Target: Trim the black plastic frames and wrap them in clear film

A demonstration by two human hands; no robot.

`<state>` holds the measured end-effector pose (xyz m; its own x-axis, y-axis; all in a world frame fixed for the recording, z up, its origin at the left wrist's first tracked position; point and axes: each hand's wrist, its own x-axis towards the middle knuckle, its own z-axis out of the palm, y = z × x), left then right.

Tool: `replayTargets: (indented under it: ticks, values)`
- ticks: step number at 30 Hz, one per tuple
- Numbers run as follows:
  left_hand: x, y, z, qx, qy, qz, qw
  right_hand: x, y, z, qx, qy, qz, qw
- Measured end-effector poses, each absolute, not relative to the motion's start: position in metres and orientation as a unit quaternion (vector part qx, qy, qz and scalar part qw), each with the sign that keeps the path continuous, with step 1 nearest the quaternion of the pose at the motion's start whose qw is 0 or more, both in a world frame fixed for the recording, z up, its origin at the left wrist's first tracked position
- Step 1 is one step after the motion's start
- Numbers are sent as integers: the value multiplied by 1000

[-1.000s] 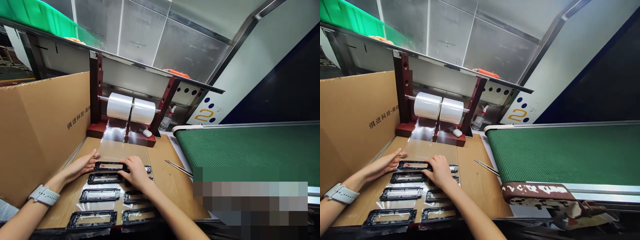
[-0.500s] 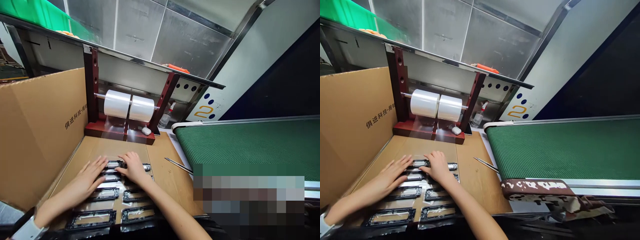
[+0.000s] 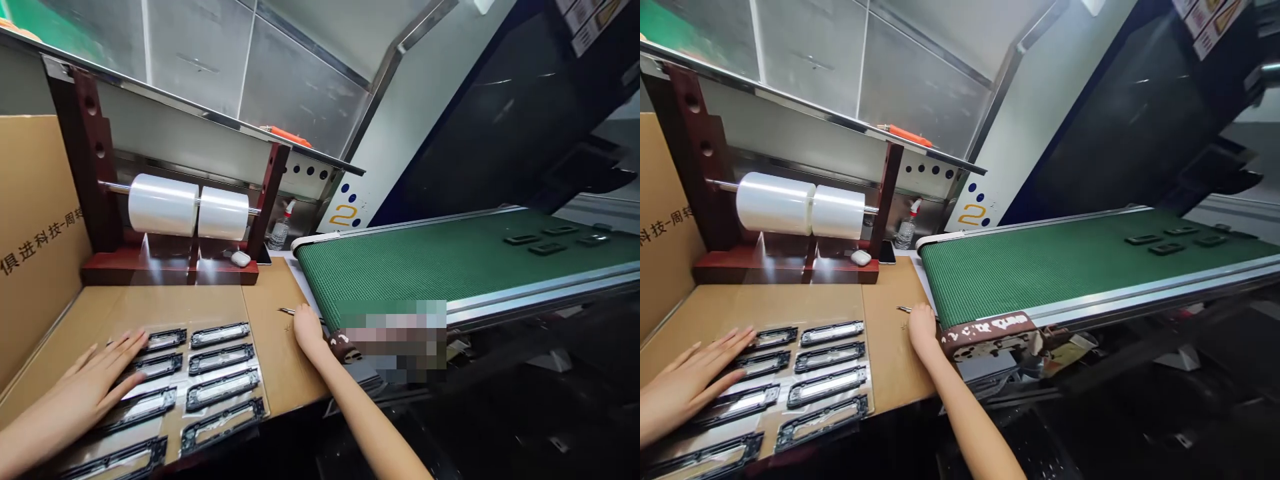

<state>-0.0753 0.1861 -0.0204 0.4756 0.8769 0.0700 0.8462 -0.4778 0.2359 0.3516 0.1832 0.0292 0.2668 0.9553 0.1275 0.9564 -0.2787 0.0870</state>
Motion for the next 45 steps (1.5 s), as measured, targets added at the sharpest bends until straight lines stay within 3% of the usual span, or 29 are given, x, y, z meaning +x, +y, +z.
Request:
replayTargets:
  ticks: [5, 13, 19, 22, 28, 31, 45]
  values:
    - [-77, 182, -25, 880, 445, 167, 10, 339, 174, 48, -771, -633, 17, 65]
    - [-54, 160, -5, 920, 327, 196, -92, 330, 138, 89, -571, -690, 411, 169]
    - [-38, 155, -3, 923, 308, 205, -105, 327, 121, 108, -486, -680, 501, 225]
    - [-32, 146, -9, 921, 320, 195, -100, 323, 112, 110, -502, -693, 467, 222]
    - [-23, 123, -10, 929, 324, 141, -113, 300, 85, 85, -454, -872, 138, 124]
    - [-21, 120, -9, 930, 335, 111, -101, 284, 80, 67, -403, -909, 44, 100]
    - [-11, 118, -9, 924, 341, 139, -104, 260, 100, 43, -341, -939, 2, 51]
